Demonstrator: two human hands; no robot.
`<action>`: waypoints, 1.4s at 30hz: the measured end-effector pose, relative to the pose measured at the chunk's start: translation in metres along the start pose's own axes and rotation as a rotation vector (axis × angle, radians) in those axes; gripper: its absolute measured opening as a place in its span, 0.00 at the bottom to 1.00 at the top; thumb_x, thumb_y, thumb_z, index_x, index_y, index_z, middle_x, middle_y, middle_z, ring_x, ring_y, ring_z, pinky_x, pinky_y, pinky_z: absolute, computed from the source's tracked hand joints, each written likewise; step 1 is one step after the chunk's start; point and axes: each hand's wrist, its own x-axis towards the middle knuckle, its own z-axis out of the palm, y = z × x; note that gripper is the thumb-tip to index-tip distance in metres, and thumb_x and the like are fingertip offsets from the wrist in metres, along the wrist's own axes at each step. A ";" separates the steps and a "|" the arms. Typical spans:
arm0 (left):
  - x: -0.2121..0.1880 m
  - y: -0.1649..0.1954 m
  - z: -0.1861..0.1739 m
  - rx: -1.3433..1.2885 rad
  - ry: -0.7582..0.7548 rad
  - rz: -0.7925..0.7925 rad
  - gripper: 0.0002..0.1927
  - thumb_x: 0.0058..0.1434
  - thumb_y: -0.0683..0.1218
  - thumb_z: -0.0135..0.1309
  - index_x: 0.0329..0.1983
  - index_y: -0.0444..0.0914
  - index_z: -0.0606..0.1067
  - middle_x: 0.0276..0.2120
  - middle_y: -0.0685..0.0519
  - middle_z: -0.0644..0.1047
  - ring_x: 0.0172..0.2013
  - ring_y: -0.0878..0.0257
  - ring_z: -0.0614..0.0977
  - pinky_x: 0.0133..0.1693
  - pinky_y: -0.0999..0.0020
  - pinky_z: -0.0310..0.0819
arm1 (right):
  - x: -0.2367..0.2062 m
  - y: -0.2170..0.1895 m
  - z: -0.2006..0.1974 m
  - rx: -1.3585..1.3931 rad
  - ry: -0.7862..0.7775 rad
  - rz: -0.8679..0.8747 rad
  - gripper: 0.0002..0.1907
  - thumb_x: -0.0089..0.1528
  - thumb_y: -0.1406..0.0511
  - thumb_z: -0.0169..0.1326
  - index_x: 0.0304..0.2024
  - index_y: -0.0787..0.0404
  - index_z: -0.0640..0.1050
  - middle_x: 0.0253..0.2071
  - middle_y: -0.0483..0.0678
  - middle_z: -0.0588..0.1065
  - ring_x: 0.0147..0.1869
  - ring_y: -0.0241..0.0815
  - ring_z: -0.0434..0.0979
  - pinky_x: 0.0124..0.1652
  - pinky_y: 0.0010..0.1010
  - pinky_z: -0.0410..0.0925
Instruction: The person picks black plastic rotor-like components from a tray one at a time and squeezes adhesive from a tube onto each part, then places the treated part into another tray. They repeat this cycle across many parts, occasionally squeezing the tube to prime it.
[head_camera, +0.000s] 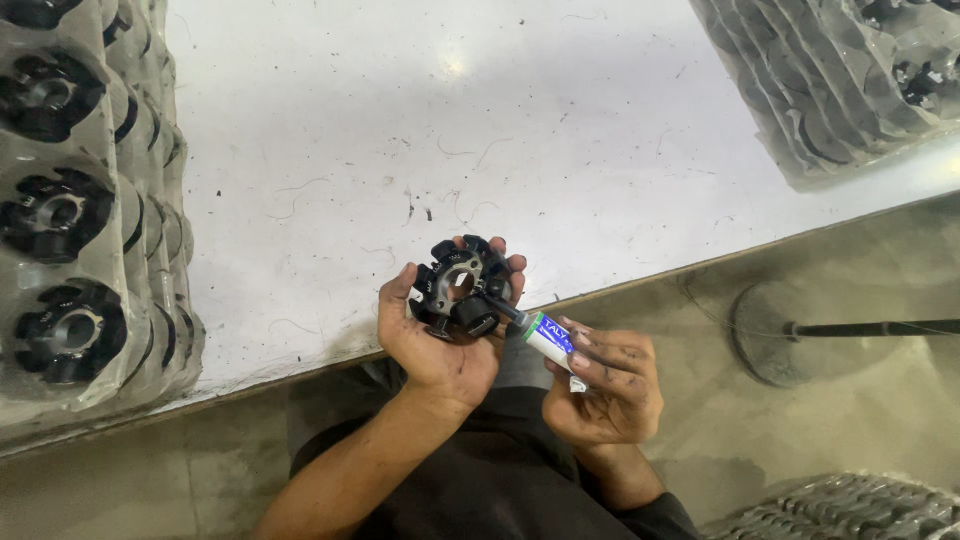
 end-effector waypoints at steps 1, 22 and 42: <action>0.000 0.001 0.000 -0.025 0.010 -0.020 0.26 0.63 0.59 0.49 0.53 0.35 0.74 0.53 0.37 0.76 0.54 0.40 0.79 0.57 0.50 0.78 | 0.001 -0.001 -0.001 -0.018 -0.008 -0.005 0.16 0.56 0.79 0.64 0.41 0.63 0.73 0.42 0.52 0.76 0.49 0.46 0.80 0.46 0.36 0.81; 0.126 0.153 -0.106 1.658 0.288 0.801 0.16 0.71 0.49 0.41 0.45 0.39 0.79 0.40 0.50 0.82 0.42 0.61 0.81 0.48 0.69 0.76 | -0.042 0.064 0.005 0.607 0.110 0.707 0.12 0.64 0.76 0.61 0.47 0.66 0.75 0.49 0.52 0.76 0.52 0.37 0.79 0.49 0.24 0.73; 0.098 0.154 -0.033 2.647 0.180 0.439 0.53 0.41 0.57 0.73 0.68 0.34 0.64 0.55 0.41 0.74 0.56 0.45 0.73 0.56 0.52 0.70 | -0.058 0.107 0.004 0.523 0.143 0.845 0.12 0.63 0.74 0.60 0.49 0.69 0.76 0.38 0.49 0.78 0.42 0.36 0.79 0.46 0.25 0.73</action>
